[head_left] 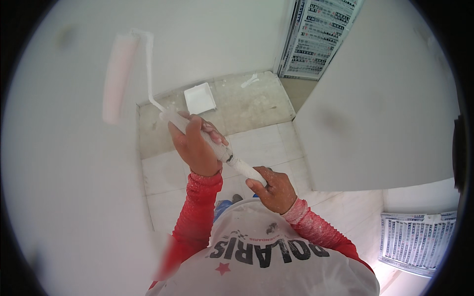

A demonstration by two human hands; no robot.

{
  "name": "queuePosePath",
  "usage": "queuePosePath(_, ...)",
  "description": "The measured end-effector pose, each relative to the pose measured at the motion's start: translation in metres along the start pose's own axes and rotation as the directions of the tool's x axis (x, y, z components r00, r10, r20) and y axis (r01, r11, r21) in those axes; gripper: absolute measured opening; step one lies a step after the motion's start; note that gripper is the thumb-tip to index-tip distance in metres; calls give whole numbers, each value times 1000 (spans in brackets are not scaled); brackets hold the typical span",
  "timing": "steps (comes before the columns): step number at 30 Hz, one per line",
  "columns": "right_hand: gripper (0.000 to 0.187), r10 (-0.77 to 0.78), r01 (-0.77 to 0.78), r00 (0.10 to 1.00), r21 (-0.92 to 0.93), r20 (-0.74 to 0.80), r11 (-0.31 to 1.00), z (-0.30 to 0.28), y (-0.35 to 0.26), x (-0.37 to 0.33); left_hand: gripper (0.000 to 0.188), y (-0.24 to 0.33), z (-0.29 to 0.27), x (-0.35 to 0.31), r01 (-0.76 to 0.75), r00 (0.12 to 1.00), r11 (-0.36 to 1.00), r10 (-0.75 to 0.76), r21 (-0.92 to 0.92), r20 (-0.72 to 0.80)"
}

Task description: The person assembles a paint roller by inserting a metal rod into the roller sleeve and securing it with pliers and a screwdriver. They then attach the roller to an extension pole and briefly roll it on the floor.

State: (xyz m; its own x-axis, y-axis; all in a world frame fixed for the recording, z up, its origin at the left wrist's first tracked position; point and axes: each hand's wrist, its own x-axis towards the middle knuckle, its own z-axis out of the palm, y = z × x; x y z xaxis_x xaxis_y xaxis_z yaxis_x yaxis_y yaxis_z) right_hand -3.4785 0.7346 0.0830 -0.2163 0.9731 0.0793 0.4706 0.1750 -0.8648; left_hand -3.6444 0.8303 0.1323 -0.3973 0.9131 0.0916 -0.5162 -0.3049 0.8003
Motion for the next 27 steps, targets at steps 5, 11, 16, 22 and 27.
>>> queuePosePath(5, 45, 73, -81, 991, 61, 116, 995, 0, -6, -2, 19, 4, 5, 0, -63, 998, 993, 64, 95, -15)
queuePosePath(11, 53, 180, -189, 965, 31, 193, 981, -1, -19, 2, 19, 12, 8, 4, -94, 996, 985, 92, 143, 21)
queuePosePath(16, 60, 62, -128, 960, 230, 272, 965, -2, -10, 7, 19, 9, 8, 8, -127, 991, 981, 121, 148, 49)
queuePosePath(22, 54, 208, -471, 832, 457, 515, 754, -14, -11, 15, 19, 4, 8, 11, -61, 997, 990, 55, 128, 48)
queuePosePath(27, 52, 43, -130, 976, 418, 211, 899, 9, -3, 8, 18, 2, 8, 13, -64, 997, 986, 57, 154, 51)
